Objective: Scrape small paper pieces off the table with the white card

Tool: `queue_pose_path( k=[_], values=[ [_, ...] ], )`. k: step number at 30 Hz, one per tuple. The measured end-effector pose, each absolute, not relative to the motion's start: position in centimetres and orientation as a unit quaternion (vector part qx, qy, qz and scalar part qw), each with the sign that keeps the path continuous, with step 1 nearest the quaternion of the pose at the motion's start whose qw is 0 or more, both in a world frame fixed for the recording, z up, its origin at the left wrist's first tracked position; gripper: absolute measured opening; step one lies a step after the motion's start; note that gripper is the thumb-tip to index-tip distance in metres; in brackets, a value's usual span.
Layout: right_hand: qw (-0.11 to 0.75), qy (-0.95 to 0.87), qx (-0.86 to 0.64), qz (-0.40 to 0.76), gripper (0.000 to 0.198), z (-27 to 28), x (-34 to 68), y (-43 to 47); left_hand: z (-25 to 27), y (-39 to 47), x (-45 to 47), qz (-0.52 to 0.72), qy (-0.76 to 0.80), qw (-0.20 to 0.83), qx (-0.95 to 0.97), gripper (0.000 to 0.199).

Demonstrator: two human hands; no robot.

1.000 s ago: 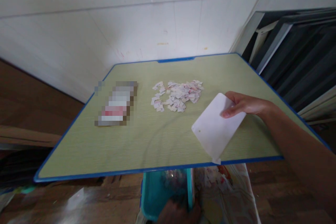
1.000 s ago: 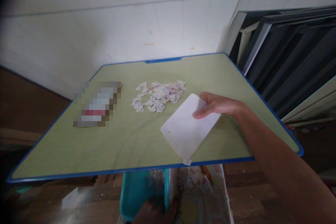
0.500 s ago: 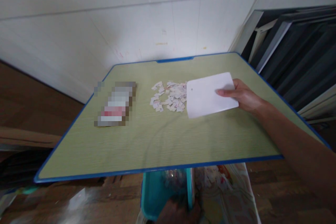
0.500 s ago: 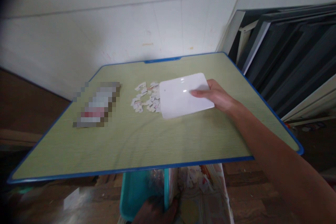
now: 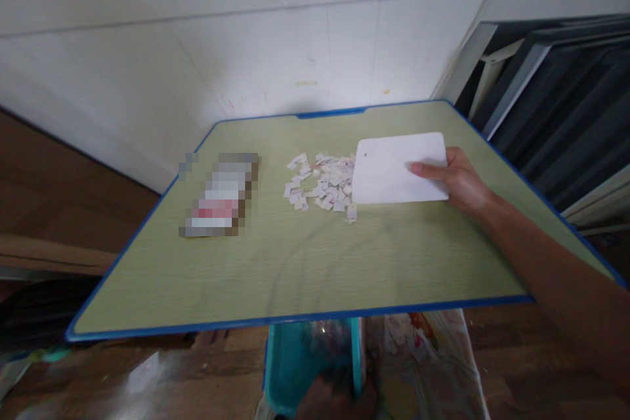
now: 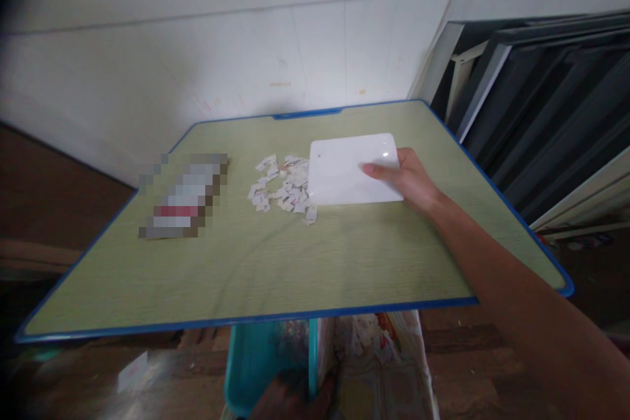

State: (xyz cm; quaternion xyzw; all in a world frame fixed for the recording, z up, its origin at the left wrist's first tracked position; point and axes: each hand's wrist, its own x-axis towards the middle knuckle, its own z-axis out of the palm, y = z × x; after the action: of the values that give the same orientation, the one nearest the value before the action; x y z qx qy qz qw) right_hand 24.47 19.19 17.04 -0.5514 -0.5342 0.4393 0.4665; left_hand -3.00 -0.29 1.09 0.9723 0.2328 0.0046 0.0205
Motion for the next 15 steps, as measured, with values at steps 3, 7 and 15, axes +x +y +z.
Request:
queue_pose_path(
  k=[3, 7, 15],
  values=[
    [0.466, -0.531, -0.551, 0.444, 0.031, 17.1, 24.5, 19.3, 1.0, -0.2, -2.9, 0.026, 0.241, 0.021, 0.97, 0.038],
    [0.417, -0.539, -0.557, 0.474, 0.028, 17.0, 24.8, 19.4, 1.4, 0.1, -2.6, 0.084, 0.252, 0.008, 0.964, 0.029],
    [0.41, -0.548, -0.563, 0.464, 0.027, 17.2, 25.3, 19.6, 2.2, 0.7, -2.2, 0.128, 0.271, -0.009, 0.954, 0.018]
  ],
)
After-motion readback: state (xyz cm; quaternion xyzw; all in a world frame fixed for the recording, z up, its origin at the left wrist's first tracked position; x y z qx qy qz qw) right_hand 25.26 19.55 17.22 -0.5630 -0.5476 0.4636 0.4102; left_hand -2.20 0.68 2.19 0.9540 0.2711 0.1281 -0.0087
